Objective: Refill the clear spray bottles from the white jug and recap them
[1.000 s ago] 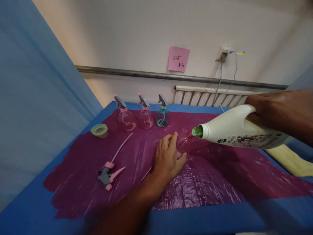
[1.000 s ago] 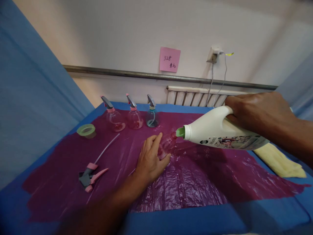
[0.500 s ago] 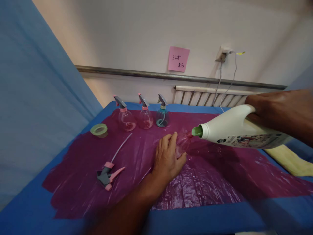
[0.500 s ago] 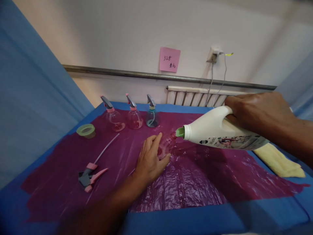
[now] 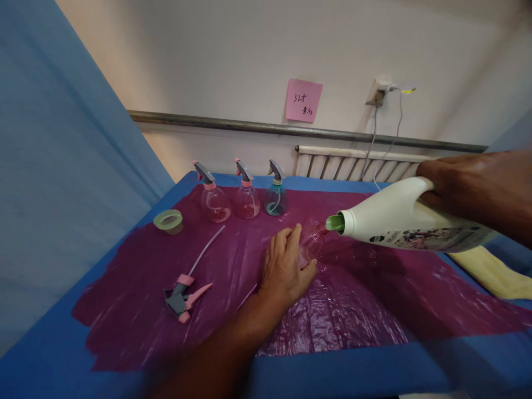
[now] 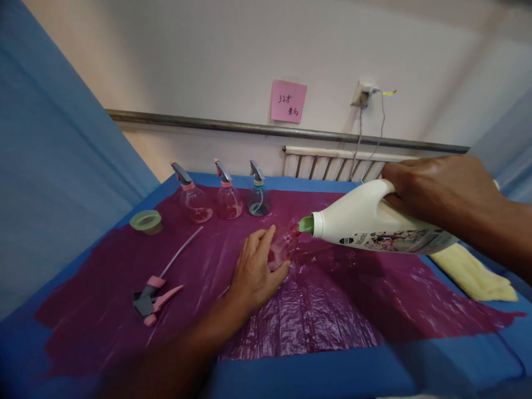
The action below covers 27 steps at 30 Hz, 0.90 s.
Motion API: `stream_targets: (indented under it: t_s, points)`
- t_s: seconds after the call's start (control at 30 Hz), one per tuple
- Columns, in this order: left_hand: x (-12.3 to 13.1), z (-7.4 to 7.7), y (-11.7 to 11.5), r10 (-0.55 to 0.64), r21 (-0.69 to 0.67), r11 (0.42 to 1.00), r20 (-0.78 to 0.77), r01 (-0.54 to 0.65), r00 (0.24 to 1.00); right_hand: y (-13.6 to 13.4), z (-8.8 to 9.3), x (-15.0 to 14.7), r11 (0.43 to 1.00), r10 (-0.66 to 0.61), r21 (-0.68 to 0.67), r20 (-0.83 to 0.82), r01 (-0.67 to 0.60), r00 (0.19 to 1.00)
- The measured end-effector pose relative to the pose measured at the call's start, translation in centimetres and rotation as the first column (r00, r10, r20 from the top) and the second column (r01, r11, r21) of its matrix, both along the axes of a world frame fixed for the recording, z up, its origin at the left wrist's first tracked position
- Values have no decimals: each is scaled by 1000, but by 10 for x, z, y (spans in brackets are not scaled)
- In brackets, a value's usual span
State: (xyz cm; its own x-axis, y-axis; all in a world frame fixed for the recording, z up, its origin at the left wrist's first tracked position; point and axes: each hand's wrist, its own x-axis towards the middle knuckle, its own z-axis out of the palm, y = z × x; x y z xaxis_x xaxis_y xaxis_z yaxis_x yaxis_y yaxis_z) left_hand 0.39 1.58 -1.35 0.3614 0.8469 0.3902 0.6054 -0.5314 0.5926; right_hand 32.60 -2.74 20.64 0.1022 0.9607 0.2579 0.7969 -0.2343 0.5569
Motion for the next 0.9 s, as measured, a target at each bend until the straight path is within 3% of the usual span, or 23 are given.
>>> stream_targets:
  t_s: [0.9]
  points:
    - [1, -3, 1, 7, 17, 1000, -1, -7, 1000, 0, 3, -4, 1000, 1, -14, -14, -1, 1000]
